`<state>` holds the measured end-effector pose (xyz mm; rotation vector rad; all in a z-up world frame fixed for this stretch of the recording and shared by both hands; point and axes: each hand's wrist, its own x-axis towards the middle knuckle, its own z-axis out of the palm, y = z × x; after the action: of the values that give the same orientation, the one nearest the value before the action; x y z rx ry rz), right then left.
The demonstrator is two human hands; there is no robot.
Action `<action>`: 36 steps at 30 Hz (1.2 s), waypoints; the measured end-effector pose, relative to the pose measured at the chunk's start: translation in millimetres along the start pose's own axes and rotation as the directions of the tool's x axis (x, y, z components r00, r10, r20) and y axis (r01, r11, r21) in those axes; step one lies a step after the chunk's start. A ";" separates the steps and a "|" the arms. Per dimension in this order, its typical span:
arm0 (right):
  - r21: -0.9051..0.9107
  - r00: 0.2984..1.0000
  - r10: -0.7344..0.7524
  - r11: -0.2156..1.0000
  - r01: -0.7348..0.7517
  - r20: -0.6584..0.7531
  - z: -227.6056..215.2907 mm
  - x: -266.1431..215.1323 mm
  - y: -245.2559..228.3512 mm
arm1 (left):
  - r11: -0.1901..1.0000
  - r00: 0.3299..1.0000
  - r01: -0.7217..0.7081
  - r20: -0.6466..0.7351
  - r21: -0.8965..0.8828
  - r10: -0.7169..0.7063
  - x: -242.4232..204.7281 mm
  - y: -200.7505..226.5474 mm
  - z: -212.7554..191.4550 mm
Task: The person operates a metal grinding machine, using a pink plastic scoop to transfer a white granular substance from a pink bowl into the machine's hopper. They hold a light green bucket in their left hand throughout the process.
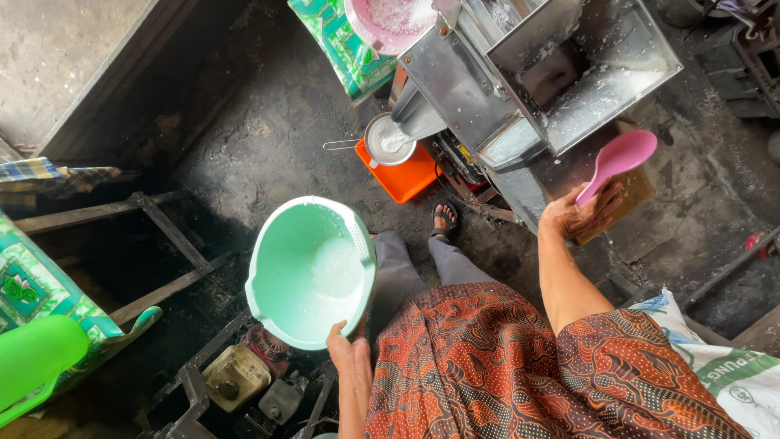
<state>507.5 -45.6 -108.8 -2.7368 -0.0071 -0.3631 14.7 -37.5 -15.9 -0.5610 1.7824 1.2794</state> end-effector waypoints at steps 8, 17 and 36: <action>0.010 0.998 0.046 0.999 -0.046 0.036 0.2 0.1 -3.6 | 1.000 1.000 0.005 -0.020 -0.013 -0.006 -7.6 1.5 0.2; 0.026 1.000 0.022 0.999 -0.022 0.015 -2.6 -0.2 -2.4 | 0.999 0.999 0.019 -0.038 -0.041 -0.021 -15.3 -0.1 -3.9; 0.000 1.000 0.008 1.000 -0.008 0.022 -6.6 2.4 -3.2 | 1.000 0.996 0.005 -0.085 -0.015 -0.006 -18.0 4.8 -0.2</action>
<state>508.0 -45.2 -101.1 -2.7401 -0.0013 -0.3308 20.7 -37.9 1.7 -0.6368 1.8413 1.2824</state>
